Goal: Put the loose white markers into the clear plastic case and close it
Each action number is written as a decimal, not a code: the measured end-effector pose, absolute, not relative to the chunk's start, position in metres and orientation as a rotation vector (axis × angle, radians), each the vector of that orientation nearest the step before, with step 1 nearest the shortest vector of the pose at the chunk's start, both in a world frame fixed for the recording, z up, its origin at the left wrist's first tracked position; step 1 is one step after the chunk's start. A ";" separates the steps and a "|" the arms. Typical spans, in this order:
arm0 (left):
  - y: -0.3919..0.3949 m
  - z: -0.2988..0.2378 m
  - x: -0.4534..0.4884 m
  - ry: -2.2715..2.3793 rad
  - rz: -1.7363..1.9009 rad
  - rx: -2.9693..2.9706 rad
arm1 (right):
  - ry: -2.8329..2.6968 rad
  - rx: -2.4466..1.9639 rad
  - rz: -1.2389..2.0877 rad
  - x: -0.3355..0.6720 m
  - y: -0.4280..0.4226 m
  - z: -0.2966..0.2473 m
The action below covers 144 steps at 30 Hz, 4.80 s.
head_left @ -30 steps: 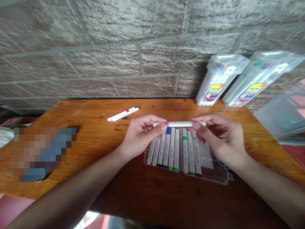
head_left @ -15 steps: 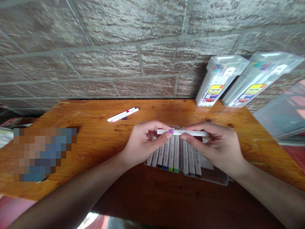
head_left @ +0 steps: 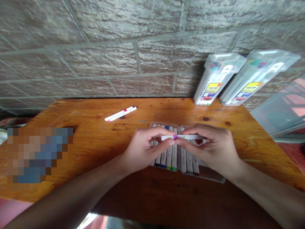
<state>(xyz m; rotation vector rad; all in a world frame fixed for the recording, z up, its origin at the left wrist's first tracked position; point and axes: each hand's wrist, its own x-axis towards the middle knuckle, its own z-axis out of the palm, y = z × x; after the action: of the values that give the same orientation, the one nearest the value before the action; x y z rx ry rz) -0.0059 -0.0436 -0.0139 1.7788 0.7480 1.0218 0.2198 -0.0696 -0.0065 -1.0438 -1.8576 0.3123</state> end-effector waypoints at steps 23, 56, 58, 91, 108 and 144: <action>-0.039 -0.013 -0.005 0.791 1.060 1.851 | -1.896 -1.011 0.307 0.219 -0.069 -0.005; -0.026 -0.010 -0.008 0.749 1.118 1.651 | -1.825 -1.124 0.441 0.226 -0.068 -0.008; -0.026 -0.010 -0.008 0.750 1.122 1.639 | -1.819 -1.126 0.451 0.226 -0.067 -0.007; -0.016 -0.007 -0.011 0.799 1.112 1.452 | -1.672 -0.972 0.781 0.234 -0.071 -0.011; -0.016 -0.006 -0.011 0.814 1.110 1.426 | -1.576 -0.910 0.951 0.234 -0.075 -0.011; -0.020 -0.011 -0.014 0.711 1.030 1.415 | -1.073 -0.976 1.108 0.226 -0.051 -0.003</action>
<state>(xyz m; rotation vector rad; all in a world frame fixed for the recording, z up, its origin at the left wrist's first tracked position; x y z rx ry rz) -0.0145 -0.0196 -0.0113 1.4153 0.7107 1.0300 0.2262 -0.0511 -0.0034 -0.9762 -1.0729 1.1081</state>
